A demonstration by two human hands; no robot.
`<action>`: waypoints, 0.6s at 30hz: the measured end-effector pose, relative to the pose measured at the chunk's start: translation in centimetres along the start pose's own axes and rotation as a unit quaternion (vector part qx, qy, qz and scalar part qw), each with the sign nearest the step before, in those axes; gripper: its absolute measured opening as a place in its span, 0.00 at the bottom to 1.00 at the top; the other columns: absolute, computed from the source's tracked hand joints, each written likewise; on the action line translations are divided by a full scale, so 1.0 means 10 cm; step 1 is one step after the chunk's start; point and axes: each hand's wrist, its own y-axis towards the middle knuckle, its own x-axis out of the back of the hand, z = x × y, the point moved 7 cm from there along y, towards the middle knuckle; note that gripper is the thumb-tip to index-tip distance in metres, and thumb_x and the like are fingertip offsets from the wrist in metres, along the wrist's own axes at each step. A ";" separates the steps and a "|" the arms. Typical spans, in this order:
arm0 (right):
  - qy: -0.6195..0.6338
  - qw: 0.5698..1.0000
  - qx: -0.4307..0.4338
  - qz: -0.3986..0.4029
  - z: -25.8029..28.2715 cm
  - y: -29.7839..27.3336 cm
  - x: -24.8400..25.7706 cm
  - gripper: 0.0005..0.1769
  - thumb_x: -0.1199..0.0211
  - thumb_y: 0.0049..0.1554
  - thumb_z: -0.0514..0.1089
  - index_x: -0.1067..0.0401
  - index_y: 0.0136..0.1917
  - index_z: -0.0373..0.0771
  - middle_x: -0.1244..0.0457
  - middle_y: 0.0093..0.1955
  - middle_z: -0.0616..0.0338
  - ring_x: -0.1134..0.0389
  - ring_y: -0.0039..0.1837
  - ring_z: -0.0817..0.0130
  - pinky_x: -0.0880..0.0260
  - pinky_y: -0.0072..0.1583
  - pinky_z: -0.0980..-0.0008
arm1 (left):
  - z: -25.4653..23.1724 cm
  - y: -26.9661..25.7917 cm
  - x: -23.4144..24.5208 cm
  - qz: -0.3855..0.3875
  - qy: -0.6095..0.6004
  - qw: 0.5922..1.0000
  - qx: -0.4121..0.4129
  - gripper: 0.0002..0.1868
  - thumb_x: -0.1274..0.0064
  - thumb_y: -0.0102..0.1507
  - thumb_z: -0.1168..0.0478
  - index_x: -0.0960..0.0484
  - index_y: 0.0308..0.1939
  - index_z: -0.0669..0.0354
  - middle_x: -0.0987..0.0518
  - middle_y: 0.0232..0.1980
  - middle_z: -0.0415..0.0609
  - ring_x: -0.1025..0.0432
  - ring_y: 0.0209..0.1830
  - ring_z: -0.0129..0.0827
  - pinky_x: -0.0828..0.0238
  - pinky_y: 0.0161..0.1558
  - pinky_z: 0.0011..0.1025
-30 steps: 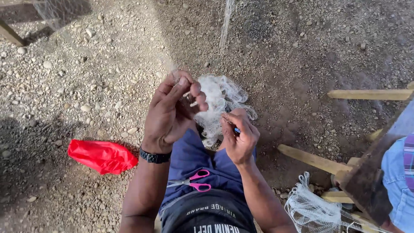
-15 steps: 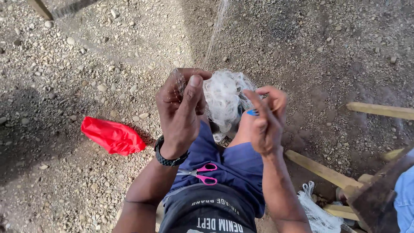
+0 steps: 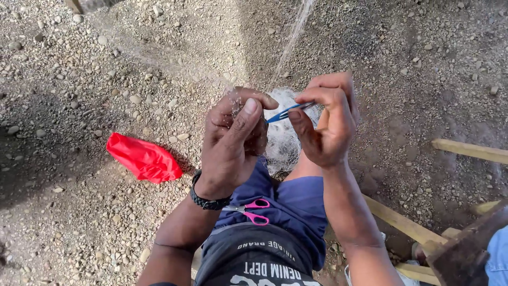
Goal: Repairing a fine-mesh fishing net using a blue plastic shuttle and scissors.
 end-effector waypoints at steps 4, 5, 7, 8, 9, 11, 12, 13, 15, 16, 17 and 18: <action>0.068 0.997 -0.047 -0.006 -0.01 -0.06 -0.06 0.18 0.35 0.63 0.51 0.30 0.47 0.31 0.41 0.45 0.51 0.39 0.48 0.61 0.33 0.49 0.65 | 0.06 0.01 0.02 -0.003 -0.005 1.000 0.019 0.13 0.49 0.71 0.61 0.19 0.47 0.71 0.45 0.18 0.35 0.51 0.19 0.14 0.51 0.22 0.16; 0.092 0.994 -0.052 -0.015 -0.01 -0.07 -0.07 0.19 0.36 0.64 0.52 0.30 0.48 0.32 0.41 0.46 0.52 0.39 0.48 0.63 0.34 0.49 0.67 | 0.08 0.01 0.02 0.000 0.001 1.000 0.021 0.13 0.49 0.71 0.61 0.20 0.47 0.71 0.44 0.19 0.35 0.51 0.20 0.13 0.51 0.22 0.15; 0.110 0.992 -0.051 -0.020 0.02 -0.08 -0.07 0.23 0.36 0.63 0.56 0.32 0.50 0.32 0.42 0.47 0.52 0.39 0.50 0.63 0.33 0.51 0.67 | 0.12 0.01 0.03 0.002 0.029 0.999 0.015 0.13 0.48 0.70 0.61 0.19 0.48 0.71 0.43 0.19 0.37 0.50 0.20 0.14 0.50 0.21 0.15; 0.133 0.990 -0.048 -0.025 0.03 -0.09 -0.07 0.28 0.37 0.62 0.61 0.34 0.51 0.31 0.42 0.48 0.52 0.39 0.52 0.62 0.32 0.52 0.66 | 0.13 0.00 0.03 0.003 0.060 0.998 0.005 0.13 0.46 0.69 0.60 0.18 0.50 0.70 0.41 0.19 0.39 0.49 0.19 0.14 0.49 0.21 0.15; 0.130 0.990 -0.048 -0.026 0.06 -0.10 -0.08 0.28 0.37 0.62 0.61 0.34 0.51 0.31 0.42 0.48 0.52 0.39 0.52 0.62 0.32 0.52 0.66 | 0.15 0.00 0.03 0.005 0.058 0.998 0.008 0.13 0.46 0.69 0.60 0.18 0.50 0.70 0.41 0.19 0.39 0.49 0.19 0.14 0.49 0.21 0.15; 0.060 0.997 0.040 -0.016 0.24 -0.11 -0.09 0.28 0.29 0.56 0.61 0.30 0.50 0.33 0.42 0.50 0.43 0.37 0.50 0.52 0.30 0.50 0.61 | 0.13 -0.02 0.02 0.001 0.114 0.993 -0.036 0.13 0.43 0.66 0.64 0.19 0.51 0.72 0.37 0.19 0.43 0.36 0.19 0.16 0.37 0.23 0.16; 0.057 0.998 0.039 -0.016 0.28 -0.10 -0.11 0.28 0.29 0.56 0.61 0.30 0.50 0.33 0.42 0.50 0.43 0.37 0.50 0.52 0.30 0.50 0.61 | 0.13 -0.01 0.01 0.003 0.113 0.993 -0.034 0.13 0.43 0.66 0.64 0.19 0.51 0.72 0.37 0.19 0.43 0.36 0.19 0.16 0.37 0.23 0.16; 0.079 0.996 0.031 -0.027 0.30 -0.10 -0.12 0.19 0.30 0.57 0.54 0.25 0.45 0.35 0.42 0.50 0.45 0.34 0.49 0.56 0.28 0.51 0.63 | 0.11 0.00 -0.01 0.002 0.117 0.992 -0.045 0.11 0.44 0.67 0.65 0.19 0.49 0.72 0.35 0.20 0.43 0.37 0.22 0.16 0.38 0.24 0.17; 0.099 0.994 0.025 -0.039 0.38 -0.07 -0.13 0.12 0.30 0.57 0.48 0.20 0.41 0.36 0.42 0.49 0.47 0.30 0.47 0.60 0.26 0.52 0.65 | 0.05 -0.01 -0.04 0.004 0.121 0.991 -0.056 0.10 0.46 0.68 0.66 0.18 0.47 0.73 0.33 0.20 0.43 0.37 0.25 0.15 0.40 0.24 0.18; 0.023 0.997 0.039 -0.064 0.44 -0.06 -0.11 0.09 0.34 0.60 0.50 0.21 0.45 0.44 0.42 0.53 0.53 0.35 0.54 0.60 0.28 0.56 0.61 | 0.03 -0.02 -0.06 0.006 0.143 0.989 -0.042 0.10 0.45 0.68 0.61 0.19 0.46 0.66 0.31 0.24 0.40 0.39 0.23 0.16 0.44 0.24 0.18; -0.052 0.993 0.053 -0.088 0.52 -0.05 -0.09 0.07 0.37 0.63 0.52 0.22 0.50 0.52 0.42 0.57 0.58 0.40 0.61 0.60 0.31 0.61 0.56 | 0.00 -0.03 -0.07 0.007 0.165 0.986 -0.029 0.10 0.45 0.68 0.56 0.21 0.44 0.59 0.29 0.28 0.37 0.40 0.21 0.18 0.48 0.23 0.19; -0.051 0.993 0.055 -0.087 0.62 -0.03 0.02 0.07 0.37 0.63 0.52 0.22 0.50 0.52 0.42 0.57 0.58 0.40 0.61 0.60 0.31 0.61 0.56 | 0.01 -0.02 -0.07 0.007 0.165 0.986 -0.031 0.10 0.45 0.68 0.56 0.21 0.44 0.59 0.29 0.28 0.37 0.40 0.21 0.18 0.48 0.23 0.19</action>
